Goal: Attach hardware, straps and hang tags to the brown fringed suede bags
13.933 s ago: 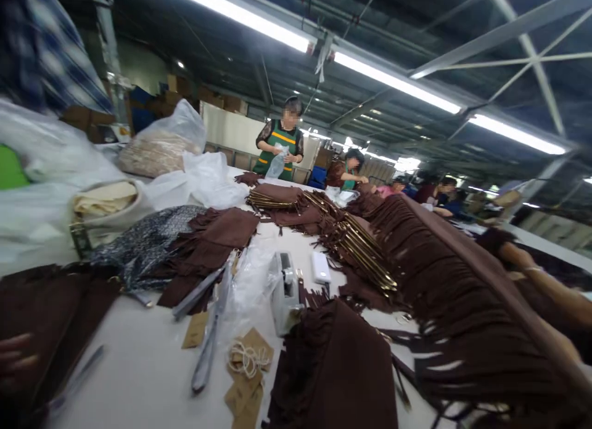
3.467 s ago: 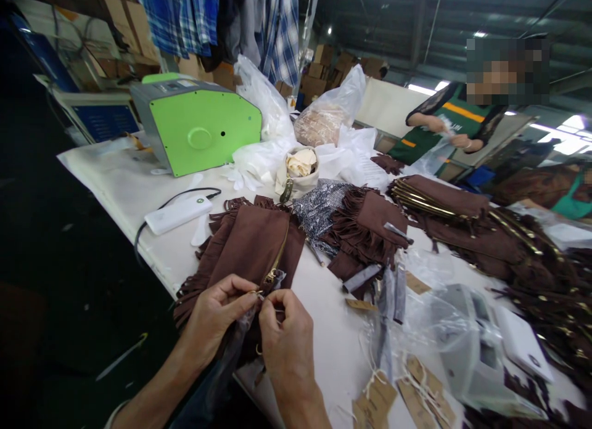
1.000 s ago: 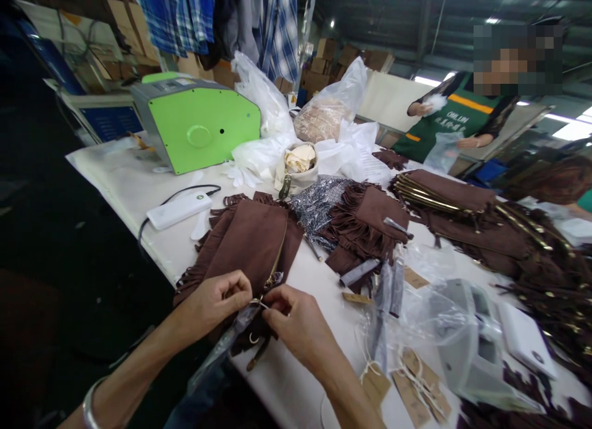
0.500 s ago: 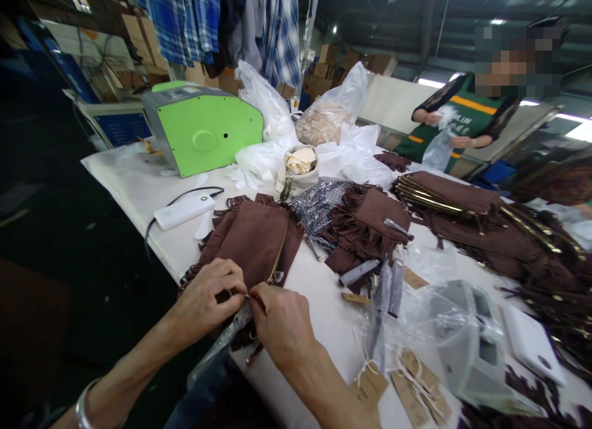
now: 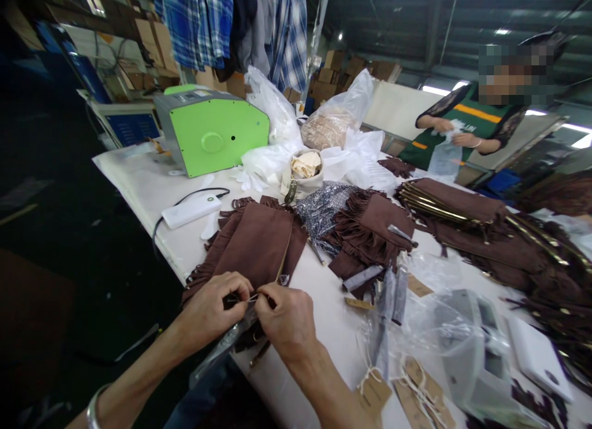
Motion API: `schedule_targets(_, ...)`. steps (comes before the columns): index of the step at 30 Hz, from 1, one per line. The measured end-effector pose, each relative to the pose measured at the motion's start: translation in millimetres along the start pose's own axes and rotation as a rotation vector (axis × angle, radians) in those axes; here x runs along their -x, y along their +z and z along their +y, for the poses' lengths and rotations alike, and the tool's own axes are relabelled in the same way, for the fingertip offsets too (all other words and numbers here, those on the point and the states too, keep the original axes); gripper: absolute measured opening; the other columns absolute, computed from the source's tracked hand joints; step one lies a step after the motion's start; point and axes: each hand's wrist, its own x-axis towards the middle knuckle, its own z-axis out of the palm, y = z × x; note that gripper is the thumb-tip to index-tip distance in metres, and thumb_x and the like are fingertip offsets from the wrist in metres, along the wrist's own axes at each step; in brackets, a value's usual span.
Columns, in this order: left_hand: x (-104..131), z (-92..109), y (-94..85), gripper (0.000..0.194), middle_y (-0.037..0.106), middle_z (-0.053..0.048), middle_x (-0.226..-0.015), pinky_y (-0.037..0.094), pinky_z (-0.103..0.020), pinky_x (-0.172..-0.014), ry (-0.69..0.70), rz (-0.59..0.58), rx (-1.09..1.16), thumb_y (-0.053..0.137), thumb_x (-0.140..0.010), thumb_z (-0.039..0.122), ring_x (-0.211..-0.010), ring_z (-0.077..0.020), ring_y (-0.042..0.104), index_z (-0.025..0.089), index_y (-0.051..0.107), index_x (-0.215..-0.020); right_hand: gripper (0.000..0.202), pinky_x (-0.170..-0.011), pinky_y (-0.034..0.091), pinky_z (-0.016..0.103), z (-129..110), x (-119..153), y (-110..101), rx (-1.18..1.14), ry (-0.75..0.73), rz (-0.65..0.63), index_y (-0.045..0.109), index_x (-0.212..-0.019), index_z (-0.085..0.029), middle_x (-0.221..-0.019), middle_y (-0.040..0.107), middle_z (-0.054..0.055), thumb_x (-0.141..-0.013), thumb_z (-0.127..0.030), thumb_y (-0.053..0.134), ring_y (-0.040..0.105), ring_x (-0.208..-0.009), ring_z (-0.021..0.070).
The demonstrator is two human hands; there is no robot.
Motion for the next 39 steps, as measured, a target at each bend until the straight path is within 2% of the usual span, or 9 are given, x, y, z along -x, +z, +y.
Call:
schedule_targets(4, 2.1, -1.7, 2.4, 0.01, 0.064, 0.0, -0.081, 0.038, -0.034, -0.079, -0.016, -0.013, -0.065, 0.052, -0.072, 0.012, -0.083, -0.0201, 0.057, 0.02, 0.058, -0.074, 0.023, -0.062, 0.047, 0.023, 6.5, -0.6, 5.6, -0.135, 0.065, 0.094, 0.077, -0.081, -0.023, -0.073, 0.075, 0.0, -0.078, -0.018, 0.054, 0.067, -0.063, 0.0163)
schedule_targets(8, 1.8, 0.4, -3.9, 0.009, 0.065, -0.001, -0.084, 0.038, -0.034, -0.083, 0.011, -0.04, 0.001, 0.053, -0.077, 0.014, -0.085, -0.0204, 0.057, 0.02, 0.059, -0.074, 0.021, -0.048, 0.042, 0.022, 7.4, -3.7, 6.9, -0.4, 0.246, 0.085, 0.072, -0.078, -0.018, -0.057, 0.064, -0.001, -0.081, -0.026, 0.053, 0.057, -0.049, 0.0138)
schedule_targets(14, 2.0, 11.7, -6.0, 0.015, 0.067, -0.002, -0.093, 0.042, -0.027, -0.083, -0.097, -0.009, 0.619, 0.055, -0.085, 0.024, -0.089, -0.0179, 0.059, 0.019, 0.063, -0.073, 0.025, -0.044, 0.037, 0.02, 8.9, 3.1, -1.6, -0.821, 0.455, -0.077, 0.067, -0.095, -0.018, -0.054, 0.058, -0.005, -0.075, -0.033, 0.068, 0.049, -0.045, 0.0104)
schedule_targets(18, 4.1, 14.2, 7.7, 0.016, 0.06, -0.001, -0.075, 0.044, -0.025, -0.069, -0.264, 0.032, 1.199, 0.059, -0.083, 0.028, -0.07, -0.0142, 0.054, 0.017, 0.06, -0.072, 0.027, -0.06, 0.047, 0.023, 14.8, 19.6, -7.2, -1.191, 0.472, -0.193, 0.069, -0.085, -0.017, -0.079, 0.07, 0.003, -0.073, -0.041, 0.076, 0.061, -0.065, 0.0134)
schedule_targets(22, 3.0, 11.6, 15.3, 0.02, 0.054, 0.001, -0.067, 0.042, -0.021, -0.064, -0.32, 0.107, 1.356, 0.067, -0.082, 0.03, -0.064, -0.0109, 0.048, 0.016, 0.059, -0.07, 0.048, -0.086, 0.05, 0.033, 14.7, 27.9, -5.0, -1.356, 0.442, -0.244, 0.07, -0.107, -0.021, -0.107, 0.072, 0.008, -0.064, -0.035, 0.084, 0.067, -0.096, 0.022)
schedule_targets(24, 2.8, 9.9, 16.2, 0.017, 0.051, 0.002, -0.064, 0.041, -0.02, -0.062, -0.334, 0.146, 1.339, 0.069, -0.081, 0.032, -0.062, -0.0103, 0.046, 0.015, 0.064, -0.078, 0.05, -0.087, 0.051, 0.034, 12.6, 27.5, -1.5, -1.298, 0.421, -0.21, 0.07, -0.109, -0.022, -0.107, 0.073, 0.007, -0.062, -0.033, 0.085, 0.067, -0.098, 0.023)
schedule_targets(30, 7.7, 5.5, 22.0, 0.017, 0.055, 0.001, -0.075, 0.036, -0.018, -0.056, -0.285, 0.156, 1.091, 0.064, -0.085, 0.033, -0.059, -0.0079, 0.042, 0.018, 0.07, -0.092, 0.015, -0.053, 0.045, 0.024, 7.0, 18.7, 2.5, -0.741, 0.296, -0.013, 0.077, -0.079, -0.02, -0.061, 0.069, 0.001, -0.075, -0.034, 0.071, 0.06, -0.054, 0.0153)
schedule_targets(35, 7.7, 4.3, 22.2, 0.014, 0.057, -0.004, -0.107, 0.047, -0.022, -0.065, -0.12, 0.251, 0.732, 0.063, -0.085, 0.03, -0.08, -0.0145, 0.058, 0.022, 0.073, -0.091, 0.019, -0.055, 0.039, 0.023, 1.9, 11.6, -6.0, -0.142, 0.046, 0.03, 0.076, -0.074, -0.023, -0.066, 0.071, 0.001, -0.086, -0.032, 0.064, 0.062, -0.059, 0.0143)
schedule_targets(39, 16.2, 5.5, 23.5, 0.019, 0.063, -0.009, -0.116, 0.053, -0.029, -0.079, 0.095, 0.394, 0.201, 0.057, -0.088, 0.024, -0.088, -0.0188, 0.064, 0.025, 0.075, -0.097, 0.021, -0.057, 0.037, 0.023, 2.1, 10.8, -1.6, 0.035, 0.008, 0.058, 0.074, -0.074, -0.022, -0.069, 0.072, 0.002, -0.088, -0.027, 0.059, 0.064, -0.061, 0.0148)
